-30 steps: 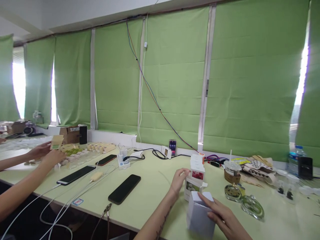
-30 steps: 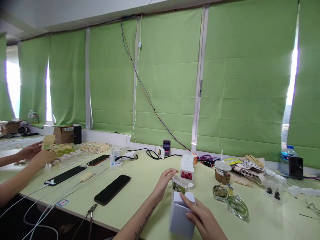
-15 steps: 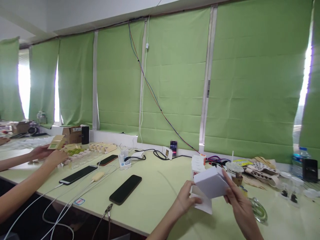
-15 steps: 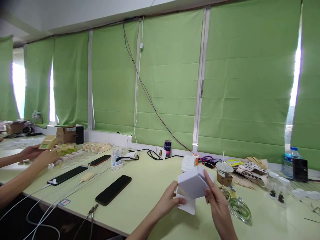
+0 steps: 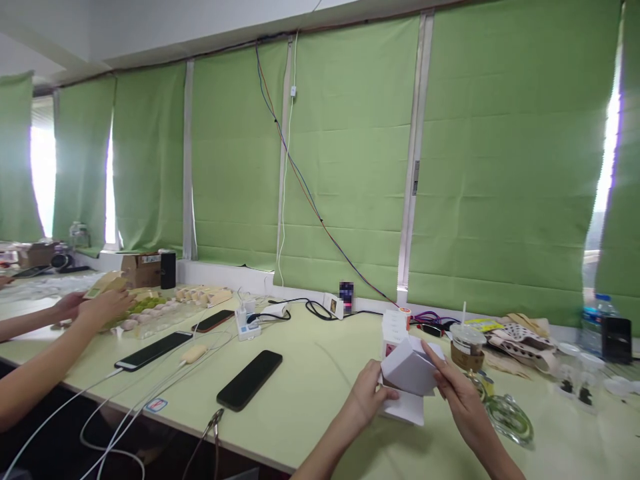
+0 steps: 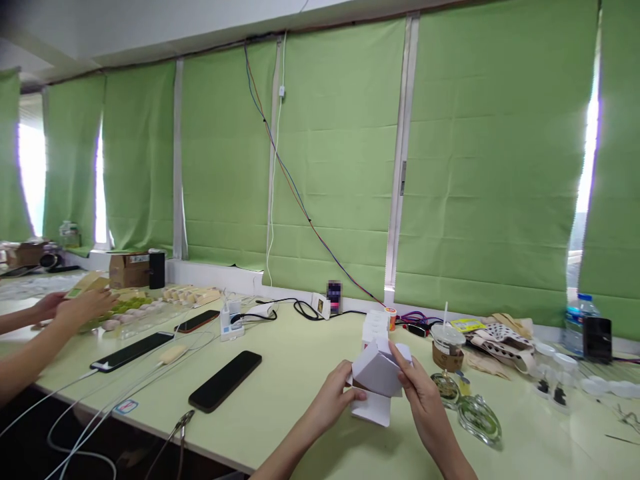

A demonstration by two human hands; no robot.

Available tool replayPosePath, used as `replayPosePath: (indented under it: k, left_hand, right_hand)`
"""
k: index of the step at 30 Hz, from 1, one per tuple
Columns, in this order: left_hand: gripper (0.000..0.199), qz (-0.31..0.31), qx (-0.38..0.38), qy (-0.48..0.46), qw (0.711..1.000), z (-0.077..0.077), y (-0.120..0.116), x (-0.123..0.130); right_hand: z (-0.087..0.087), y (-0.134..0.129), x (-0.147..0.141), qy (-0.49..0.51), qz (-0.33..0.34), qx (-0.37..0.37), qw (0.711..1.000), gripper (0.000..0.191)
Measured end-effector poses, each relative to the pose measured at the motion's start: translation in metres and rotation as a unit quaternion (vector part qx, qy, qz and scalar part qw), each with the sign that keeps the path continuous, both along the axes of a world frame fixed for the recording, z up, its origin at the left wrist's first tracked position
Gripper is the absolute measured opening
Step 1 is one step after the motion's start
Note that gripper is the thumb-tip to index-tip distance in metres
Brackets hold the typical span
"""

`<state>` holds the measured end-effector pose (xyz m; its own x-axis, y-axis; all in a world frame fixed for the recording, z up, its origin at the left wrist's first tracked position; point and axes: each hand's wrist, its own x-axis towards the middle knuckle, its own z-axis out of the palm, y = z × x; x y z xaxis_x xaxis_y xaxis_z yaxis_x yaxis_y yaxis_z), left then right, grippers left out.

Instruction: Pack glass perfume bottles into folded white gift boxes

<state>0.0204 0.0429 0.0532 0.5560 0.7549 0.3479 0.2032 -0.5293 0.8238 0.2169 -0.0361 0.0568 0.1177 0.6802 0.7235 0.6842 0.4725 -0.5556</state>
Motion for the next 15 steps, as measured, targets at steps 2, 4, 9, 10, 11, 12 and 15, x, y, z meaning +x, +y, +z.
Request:
replayPosePath:
  k: [2,4,9,10,11,12,15]
  left_hand:
    - [0.026,0.007,-0.002,0.006,1.000,0.000,-0.002,-0.001]
    - [0.027,0.014,-0.010,0.001,1.000,-0.002,-0.003,-0.001]
    - [0.059,-0.005,-0.007,-0.072,0.997,-0.002,-0.009,0.002]
    - [0.062,-0.006,0.003,-0.074,0.997,-0.001,-0.010,0.002]
    - [0.062,-0.004,0.014,-0.067,0.998,0.001,-0.011,0.003]
    - [0.058,0.000,0.022,-0.052,0.998,0.002,-0.012,0.003]
    - [0.049,0.004,0.026,-0.019,0.999,0.002,-0.012,0.005]
  right_hand:
    - [0.004,-0.003,-0.002,-0.018,0.003,-0.002,1.000,0.044]
    - [0.007,-0.005,-0.005,-0.036,0.000,-0.003,0.999,0.043]
    - [0.013,-0.009,-0.011,-0.085,-0.013,-0.014,0.996,0.044]
    - [0.013,-0.009,-0.013,-0.093,-0.014,-0.017,0.995,0.044]
    - [0.014,-0.009,-0.014,-0.100,-0.014,-0.017,0.995,0.045]
    - [0.014,-0.009,-0.015,-0.105,-0.016,-0.018,0.994,0.045]
    - [0.014,-0.007,-0.018,-0.125,-0.015,-0.021,0.992,0.046]
